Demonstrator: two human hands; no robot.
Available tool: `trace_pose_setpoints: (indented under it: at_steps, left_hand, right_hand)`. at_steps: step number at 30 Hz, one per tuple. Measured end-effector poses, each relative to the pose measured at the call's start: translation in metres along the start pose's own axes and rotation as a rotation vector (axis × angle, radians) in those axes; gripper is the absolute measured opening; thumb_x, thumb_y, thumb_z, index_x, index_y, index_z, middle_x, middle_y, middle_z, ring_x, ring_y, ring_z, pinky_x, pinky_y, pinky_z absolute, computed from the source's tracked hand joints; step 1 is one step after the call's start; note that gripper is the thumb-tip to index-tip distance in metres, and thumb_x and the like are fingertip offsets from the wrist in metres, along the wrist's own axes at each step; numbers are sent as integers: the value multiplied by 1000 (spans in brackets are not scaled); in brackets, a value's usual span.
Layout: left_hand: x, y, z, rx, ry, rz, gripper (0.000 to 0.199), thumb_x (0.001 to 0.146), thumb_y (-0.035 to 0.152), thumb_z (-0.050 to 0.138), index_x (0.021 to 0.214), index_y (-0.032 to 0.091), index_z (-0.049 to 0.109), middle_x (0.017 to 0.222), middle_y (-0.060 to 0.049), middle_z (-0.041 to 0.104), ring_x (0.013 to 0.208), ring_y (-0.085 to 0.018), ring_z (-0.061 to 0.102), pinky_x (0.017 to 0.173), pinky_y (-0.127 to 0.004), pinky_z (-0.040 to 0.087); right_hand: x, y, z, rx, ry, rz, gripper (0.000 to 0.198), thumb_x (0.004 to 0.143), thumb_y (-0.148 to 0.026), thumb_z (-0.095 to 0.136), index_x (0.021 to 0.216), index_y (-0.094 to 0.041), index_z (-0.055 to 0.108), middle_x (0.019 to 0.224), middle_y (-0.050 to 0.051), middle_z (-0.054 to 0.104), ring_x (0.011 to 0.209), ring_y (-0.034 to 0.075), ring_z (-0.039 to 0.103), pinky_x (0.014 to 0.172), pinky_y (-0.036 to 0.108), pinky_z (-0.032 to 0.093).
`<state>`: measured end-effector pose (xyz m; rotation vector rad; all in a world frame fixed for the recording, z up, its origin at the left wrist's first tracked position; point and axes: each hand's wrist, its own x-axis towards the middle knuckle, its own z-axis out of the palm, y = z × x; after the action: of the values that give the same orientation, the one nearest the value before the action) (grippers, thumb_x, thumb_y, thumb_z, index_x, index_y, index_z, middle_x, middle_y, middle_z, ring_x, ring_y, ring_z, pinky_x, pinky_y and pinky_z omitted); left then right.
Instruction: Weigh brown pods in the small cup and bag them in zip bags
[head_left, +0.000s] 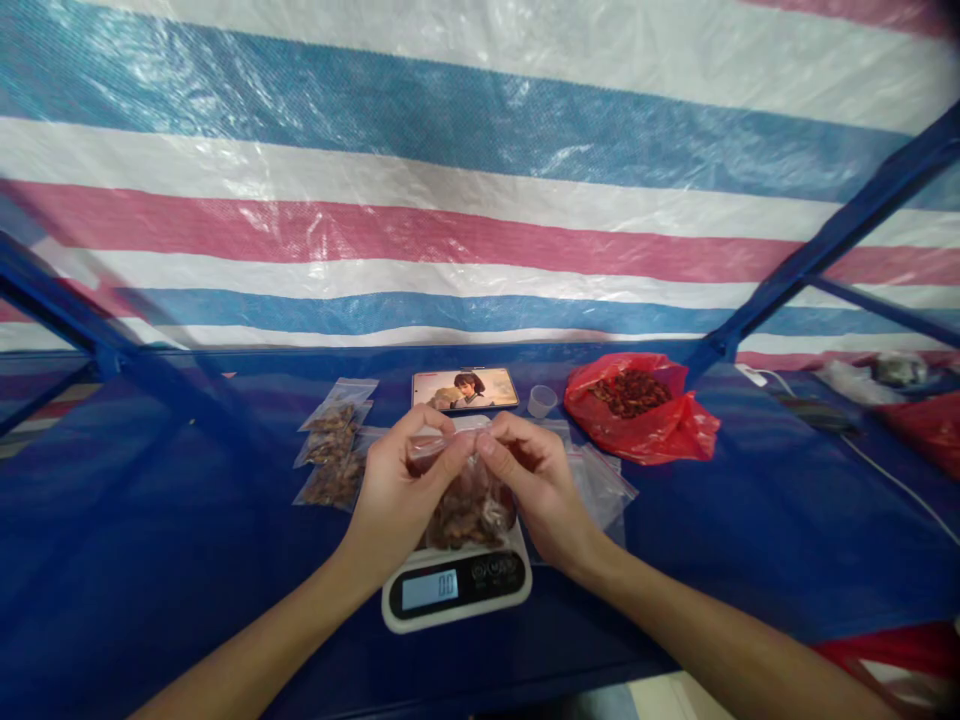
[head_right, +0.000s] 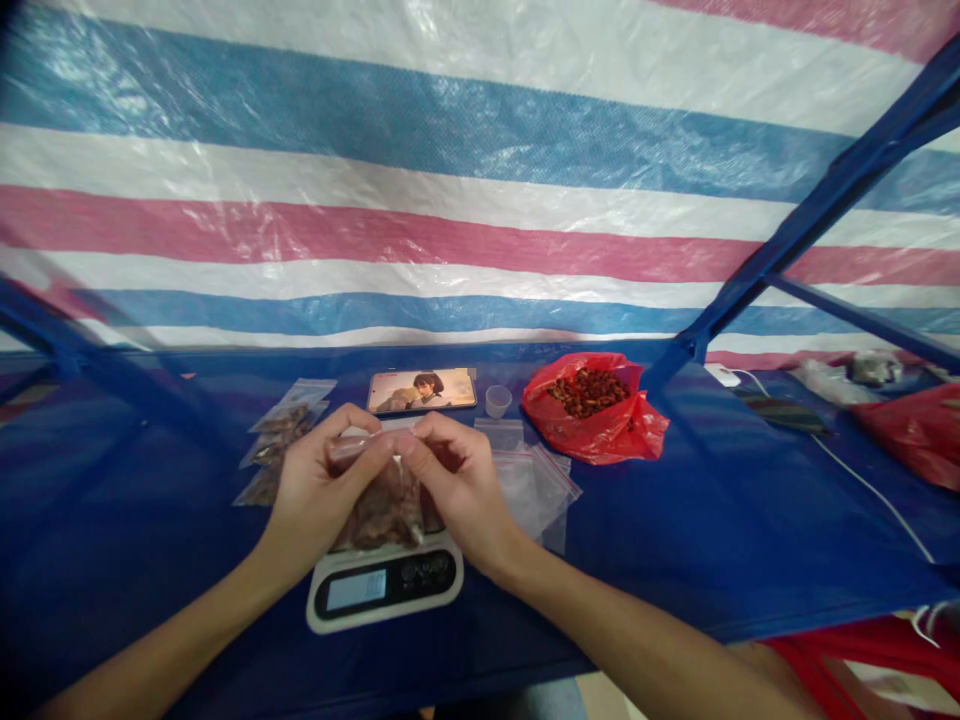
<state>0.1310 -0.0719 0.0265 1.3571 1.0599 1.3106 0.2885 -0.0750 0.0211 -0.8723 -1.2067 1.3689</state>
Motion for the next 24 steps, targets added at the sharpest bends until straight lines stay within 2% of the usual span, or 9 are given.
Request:
trace_pose_setpoints:
  at_steps: [5,8,11,14,19,24]
  left_hand:
    - [5,-5,-6,-134,-28,-70,36,85,52,82,79,21,66,58,1,69,48,-16,64,49,-25,52]
    - [7,-8,-8,-147,36,-51,33,87,49,81,77,21,66,57,1,69,49,-16,64,50,-25,53]
    - [8,-10,-10,-90,76,20,28,92,45,77,80,20,73,64,0,72,53,-14,65,53,-23,52]
    - [7,-10,-10,-46,72,56,24,94,40,76,82,19,75,69,-1,74,57,-13,66,57,-23,52]
    - [4,-7,-7,-12,91,95,26,96,39,73,80,19,72,65,1,70,58,-11,61,58,-21,49]
    - [0,-3,-5,46,17,125,23,95,37,73,81,18,73,66,2,67,58,-10,60,55,-18,46]
  right_hand:
    - [3,3,-7,62,118,61,32,86,-50,83,83,-21,72,71,-1,60,61,13,48,53,24,39]
    - [4,4,-8,83,112,93,32,86,-48,83,78,-20,71,60,-4,51,52,10,40,46,23,29]
    - [5,6,-9,92,98,73,31,87,-47,82,77,-19,72,57,-5,49,49,9,39,44,22,24]
    - [6,6,-10,82,122,58,29,88,-46,81,80,-19,74,57,-5,51,49,9,40,45,23,25]
    - [6,4,-10,53,132,-1,32,90,-43,80,72,-19,69,57,-5,51,51,9,41,48,23,31]
    - [4,5,-7,-34,61,-96,30,95,-43,74,79,-19,70,67,-3,58,59,10,47,55,23,39]
